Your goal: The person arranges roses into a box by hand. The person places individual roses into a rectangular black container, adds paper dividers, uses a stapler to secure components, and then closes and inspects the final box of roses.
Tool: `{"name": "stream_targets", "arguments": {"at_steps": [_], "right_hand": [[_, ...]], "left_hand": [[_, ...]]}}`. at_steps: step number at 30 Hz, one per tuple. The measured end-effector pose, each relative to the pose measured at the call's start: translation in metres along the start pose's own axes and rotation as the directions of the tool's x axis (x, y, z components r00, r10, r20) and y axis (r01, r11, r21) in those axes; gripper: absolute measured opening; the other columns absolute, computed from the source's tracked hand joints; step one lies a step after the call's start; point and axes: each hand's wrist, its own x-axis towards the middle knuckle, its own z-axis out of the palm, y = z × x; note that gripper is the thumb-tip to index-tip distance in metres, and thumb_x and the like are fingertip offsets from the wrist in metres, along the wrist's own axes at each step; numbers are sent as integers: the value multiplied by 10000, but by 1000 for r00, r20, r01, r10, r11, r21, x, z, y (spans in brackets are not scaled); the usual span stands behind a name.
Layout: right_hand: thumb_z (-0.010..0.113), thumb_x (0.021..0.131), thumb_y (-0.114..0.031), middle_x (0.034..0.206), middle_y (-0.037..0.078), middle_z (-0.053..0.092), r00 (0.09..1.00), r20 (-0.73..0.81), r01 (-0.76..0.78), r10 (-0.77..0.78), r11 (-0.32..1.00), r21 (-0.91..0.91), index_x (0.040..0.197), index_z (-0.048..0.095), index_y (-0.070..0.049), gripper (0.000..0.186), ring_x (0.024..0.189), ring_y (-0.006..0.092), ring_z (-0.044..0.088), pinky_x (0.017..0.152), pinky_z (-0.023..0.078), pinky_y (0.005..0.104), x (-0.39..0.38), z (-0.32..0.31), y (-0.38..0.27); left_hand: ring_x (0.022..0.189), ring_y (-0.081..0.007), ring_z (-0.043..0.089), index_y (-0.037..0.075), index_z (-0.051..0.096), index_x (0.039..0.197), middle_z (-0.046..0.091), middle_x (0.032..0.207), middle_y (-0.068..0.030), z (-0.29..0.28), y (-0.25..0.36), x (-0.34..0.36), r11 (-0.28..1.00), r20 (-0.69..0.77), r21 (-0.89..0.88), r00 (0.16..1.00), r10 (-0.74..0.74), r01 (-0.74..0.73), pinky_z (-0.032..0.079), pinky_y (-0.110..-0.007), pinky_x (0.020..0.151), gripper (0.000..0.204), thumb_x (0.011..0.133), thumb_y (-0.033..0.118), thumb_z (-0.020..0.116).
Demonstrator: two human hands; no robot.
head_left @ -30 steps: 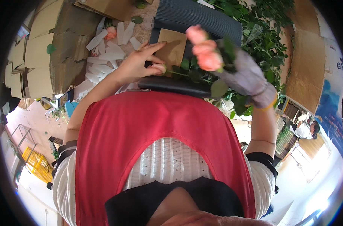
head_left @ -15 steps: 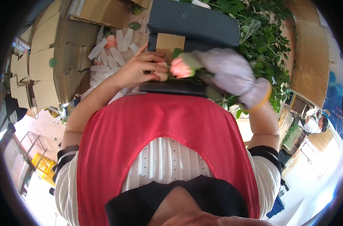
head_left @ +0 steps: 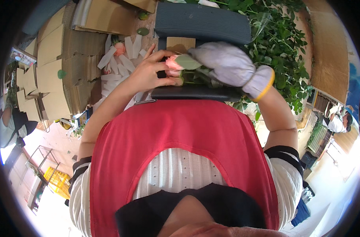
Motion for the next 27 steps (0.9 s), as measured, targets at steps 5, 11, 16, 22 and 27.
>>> {"name": "stream_targets", "arguments": {"at_steps": [5,11,16,22,27], "right_hand": [[592,827,-187,931,107,646,889,-432,32,-151,962,-271,1177,567,-97,362,844,289,637,714,534,379,-7,-2,-1],[576,850,-221,884,158,652,926,-352,56,-140,969,-240,1193,551,-101,365,765,331,645,641,525,426,0,1,8],[582,833,-197,967,99,624,829,-546,-105,-120,926,-362,1204,567,-170,372,819,243,631,699,508,351,-69,-69,-26],[548,820,-136,987,121,632,913,-370,84,-171,967,-239,1242,542,-160,423,845,290,653,686,527,397,-10,0,-2],[503,841,-135,1059,143,626,911,-372,101,-180,970,-222,1335,477,-205,500,911,330,643,744,531,406,-3,20,16]], "left_hand": [[1056,-277,549,136,617,1139,571,1079,-68,7,9,6,984,-95,-136,987,-131,117,248,-525,1078,445,719,200,749],[1092,-272,534,115,626,1090,588,1056,-68,0,6,14,992,-31,17,992,-125,126,261,-528,1053,441,687,227,768],[1175,-282,503,109,618,1068,620,1103,-82,10,-4,9,993,-30,44,993,-112,113,240,-550,1068,450,664,229,777],[1144,-301,489,125,646,1077,595,1118,-84,2,9,12,989,23,-92,993,-113,114,355,-383,1034,465,636,169,789],[1275,-385,333,75,676,998,262,1399,-201,13,3,6,988,-132,-95,982,-137,125,348,-389,1031,408,634,178,826]]}}
